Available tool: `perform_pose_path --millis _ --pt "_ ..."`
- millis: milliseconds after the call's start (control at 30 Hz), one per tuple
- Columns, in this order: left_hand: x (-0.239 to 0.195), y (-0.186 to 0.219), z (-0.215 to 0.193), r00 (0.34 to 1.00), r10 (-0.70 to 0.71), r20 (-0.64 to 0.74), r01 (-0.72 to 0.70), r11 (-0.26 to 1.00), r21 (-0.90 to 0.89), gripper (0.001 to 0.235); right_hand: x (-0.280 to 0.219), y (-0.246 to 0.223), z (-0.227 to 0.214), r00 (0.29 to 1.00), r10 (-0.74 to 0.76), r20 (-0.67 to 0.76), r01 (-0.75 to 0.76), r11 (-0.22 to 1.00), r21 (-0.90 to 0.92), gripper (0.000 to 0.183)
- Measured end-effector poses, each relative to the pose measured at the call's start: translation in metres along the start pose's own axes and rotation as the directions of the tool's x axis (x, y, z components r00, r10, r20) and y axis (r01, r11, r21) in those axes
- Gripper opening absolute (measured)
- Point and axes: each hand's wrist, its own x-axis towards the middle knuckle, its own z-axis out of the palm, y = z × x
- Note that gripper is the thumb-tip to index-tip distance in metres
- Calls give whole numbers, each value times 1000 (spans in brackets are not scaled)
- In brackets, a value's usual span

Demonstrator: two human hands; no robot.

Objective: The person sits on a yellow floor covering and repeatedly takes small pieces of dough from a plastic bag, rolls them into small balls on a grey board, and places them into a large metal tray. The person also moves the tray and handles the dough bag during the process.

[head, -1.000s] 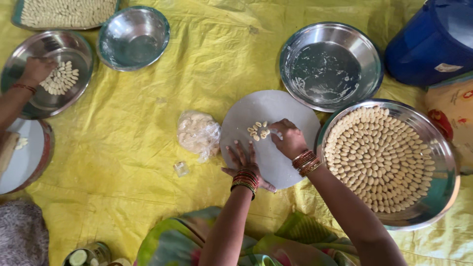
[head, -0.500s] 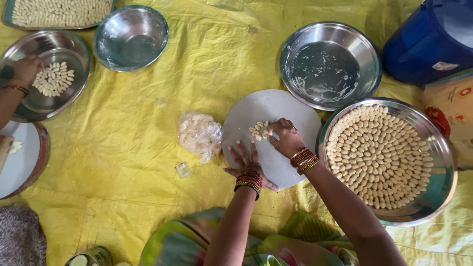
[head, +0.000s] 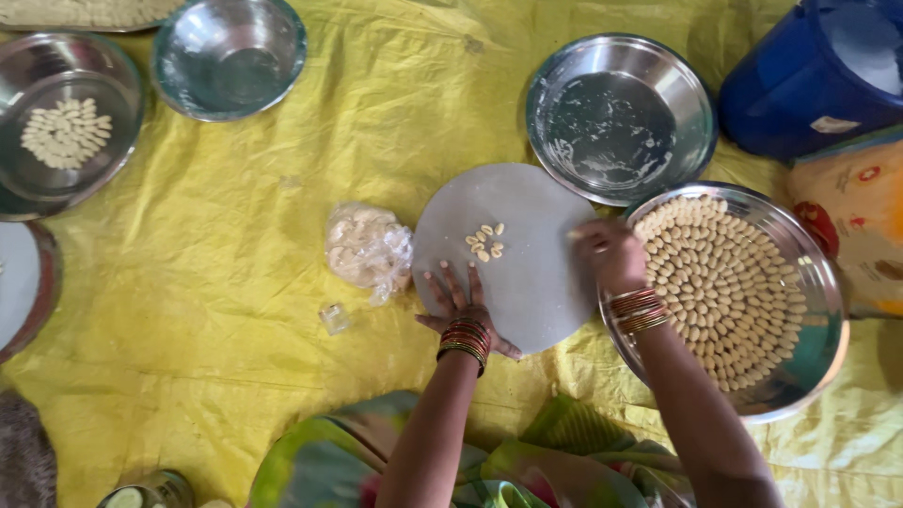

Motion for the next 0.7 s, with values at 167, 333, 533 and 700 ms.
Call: perform_pose_path --millis 167,333,533,700 --pt "0 0 -3 999 -8 37 8 1000 -13 176 27 109 -58 965 40 -258 -38 999 10 10" --pt "-4 0 0 1000 -8 -7 8 1000 -13 177 40 182 -88 763 586 -272 -316 706 633 11" --pt "2 2 3 1000 -10 -3 10 1000 14 178 44 206 -89 674 681 -287 -434 679 592 13" --pt "4 2 5 1000 -10 -22 11 1000 25 178 50 204 -85 653 697 -296 -452 672 586 11"
